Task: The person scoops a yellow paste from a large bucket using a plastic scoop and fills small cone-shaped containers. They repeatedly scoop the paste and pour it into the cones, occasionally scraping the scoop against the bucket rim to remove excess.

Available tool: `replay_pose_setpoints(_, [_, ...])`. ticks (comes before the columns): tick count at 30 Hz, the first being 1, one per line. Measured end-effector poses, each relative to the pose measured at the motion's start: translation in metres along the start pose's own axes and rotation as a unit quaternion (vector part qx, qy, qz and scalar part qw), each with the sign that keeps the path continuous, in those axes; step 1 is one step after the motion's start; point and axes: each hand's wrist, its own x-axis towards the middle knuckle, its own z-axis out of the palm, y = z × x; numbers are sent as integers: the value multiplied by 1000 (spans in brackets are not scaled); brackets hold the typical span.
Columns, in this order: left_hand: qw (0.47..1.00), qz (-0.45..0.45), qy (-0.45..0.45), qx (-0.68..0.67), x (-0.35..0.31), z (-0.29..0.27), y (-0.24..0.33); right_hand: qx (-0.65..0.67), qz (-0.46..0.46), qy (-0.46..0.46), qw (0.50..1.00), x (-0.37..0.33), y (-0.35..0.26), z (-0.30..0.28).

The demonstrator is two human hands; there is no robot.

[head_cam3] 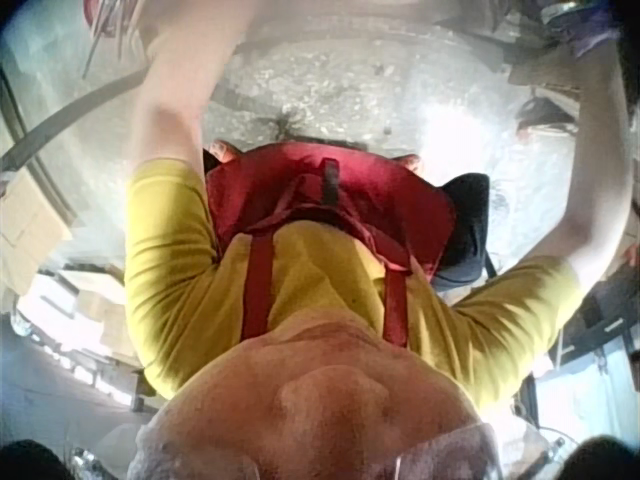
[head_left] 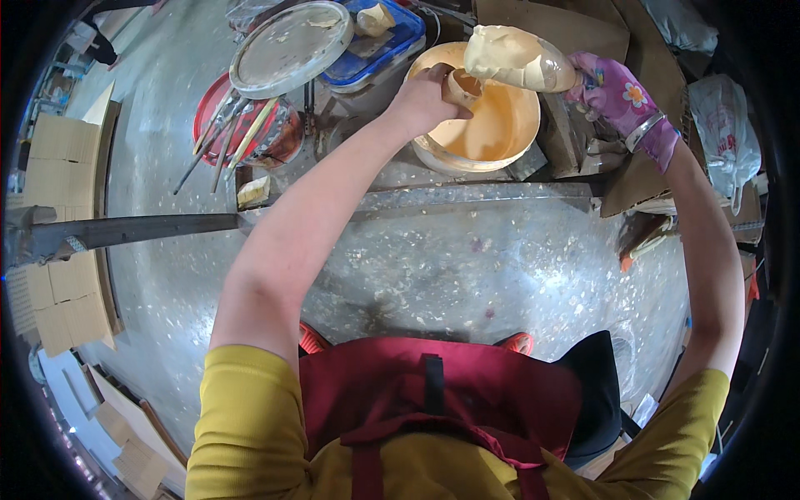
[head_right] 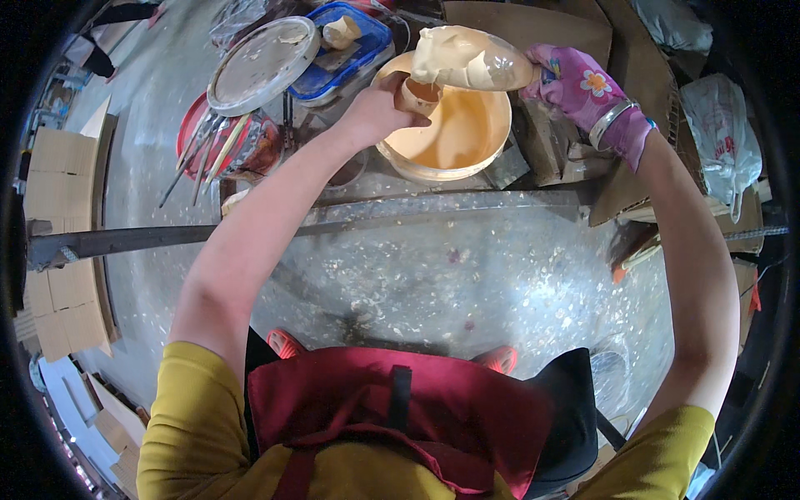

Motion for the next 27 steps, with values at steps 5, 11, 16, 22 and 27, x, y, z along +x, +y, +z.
replay_pose_setpoints(5, [994,0,6,-112,-6,4,-4,-207,-123,76,968,-4,-19,1])
replay_pose_setpoints(11, [997,24,21,-68,-10,1,5,-363,-196,99,905,-7,-24,-8])
replay_pose_setpoints(16, [998,38,17,-51,-12,2,0,-381,-176,105,902,-9,-36,-7])
replay_pose_setpoints(22, [996,18,-23,-81,-16,3,4,-429,-195,111,875,-13,-48,-7])
replay_pose_setpoints(27, [992,26,-41,-113,-17,4,9,-478,-207,122,845,-20,-60,-9])
